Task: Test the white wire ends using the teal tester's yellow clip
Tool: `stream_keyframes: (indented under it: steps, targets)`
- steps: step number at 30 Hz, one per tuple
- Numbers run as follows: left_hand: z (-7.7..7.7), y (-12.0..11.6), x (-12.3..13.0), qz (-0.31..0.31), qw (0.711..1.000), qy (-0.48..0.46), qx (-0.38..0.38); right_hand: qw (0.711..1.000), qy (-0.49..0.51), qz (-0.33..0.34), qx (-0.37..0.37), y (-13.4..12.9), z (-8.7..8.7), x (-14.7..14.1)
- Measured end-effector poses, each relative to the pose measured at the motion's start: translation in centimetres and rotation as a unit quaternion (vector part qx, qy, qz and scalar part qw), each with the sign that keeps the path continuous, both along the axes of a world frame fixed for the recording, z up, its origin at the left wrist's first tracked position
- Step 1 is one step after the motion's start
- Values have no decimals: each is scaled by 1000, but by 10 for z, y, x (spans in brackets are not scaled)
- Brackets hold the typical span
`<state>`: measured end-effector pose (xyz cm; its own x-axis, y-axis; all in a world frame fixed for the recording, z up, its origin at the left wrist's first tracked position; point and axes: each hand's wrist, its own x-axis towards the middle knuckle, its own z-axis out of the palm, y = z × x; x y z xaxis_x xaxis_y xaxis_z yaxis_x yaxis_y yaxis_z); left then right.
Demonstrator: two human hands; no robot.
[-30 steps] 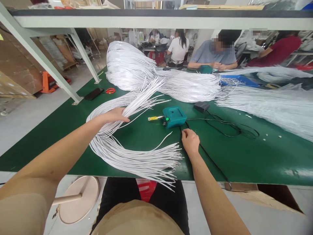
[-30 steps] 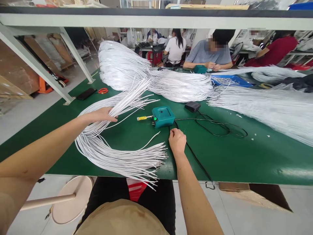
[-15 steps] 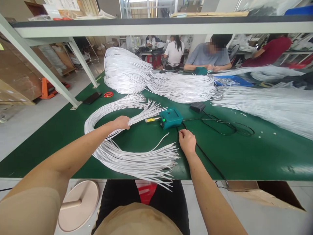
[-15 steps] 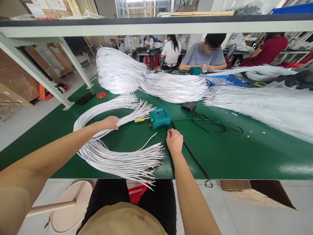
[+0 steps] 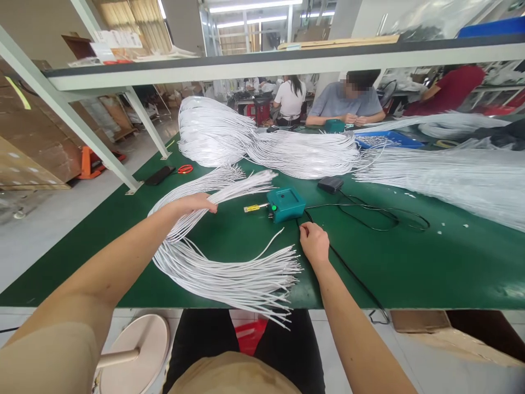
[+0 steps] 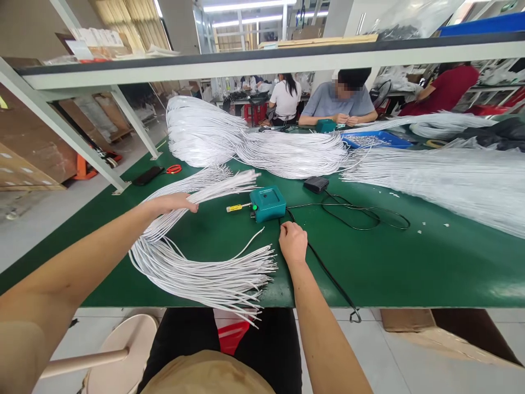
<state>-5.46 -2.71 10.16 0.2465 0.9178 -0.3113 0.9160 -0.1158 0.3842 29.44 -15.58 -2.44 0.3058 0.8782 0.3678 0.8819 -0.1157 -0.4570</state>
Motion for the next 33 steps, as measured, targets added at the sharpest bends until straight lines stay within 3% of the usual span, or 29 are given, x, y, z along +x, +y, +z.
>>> stream_keyframes:
  steps: [1,4,7,11,13,15,18,22,25,27,30,33]
  targets:
    - [12,-1,-6,-6,999,-28,-15,1000,1,-1,1,1,0,0]
    - [48,-5,-19,-27,968,-231,-97,1000,6,-4,5,3,-1,1]
    - [81,-8,-20,-66,948,-303,-74,1000,7,-5,6,4,-2,1]
    - [125,-14,-1,-194,902,-386,5,1000,4,-4,7,4,-2,1]
    - [139,-20,15,-211,892,-399,5,1000,2,-4,7,3,-2,1]
    - [141,-31,33,-203,879,-429,-41,1000,1,-5,5,3,-2,0]
    - [111,-55,65,-166,839,-489,-170,1000,0,-8,0,4,-1,-1]
    - [36,-85,96,-81,779,-514,-348,1000,1,-5,-7,5,-4,-1]
    - [-10,-89,99,22,730,-543,-415,1000,16,3,-12,6,-5,3]
    - [-27,-83,93,100,692,-603,-385,997,81,-10,-7,7,2,4]
    - [-39,-68,79,174,654,-643,-359,971,227,-52,60,13,30,-6]
    - [-46,-59,68,224,641,-646,-348,950,298,30,89,25,67,-36]
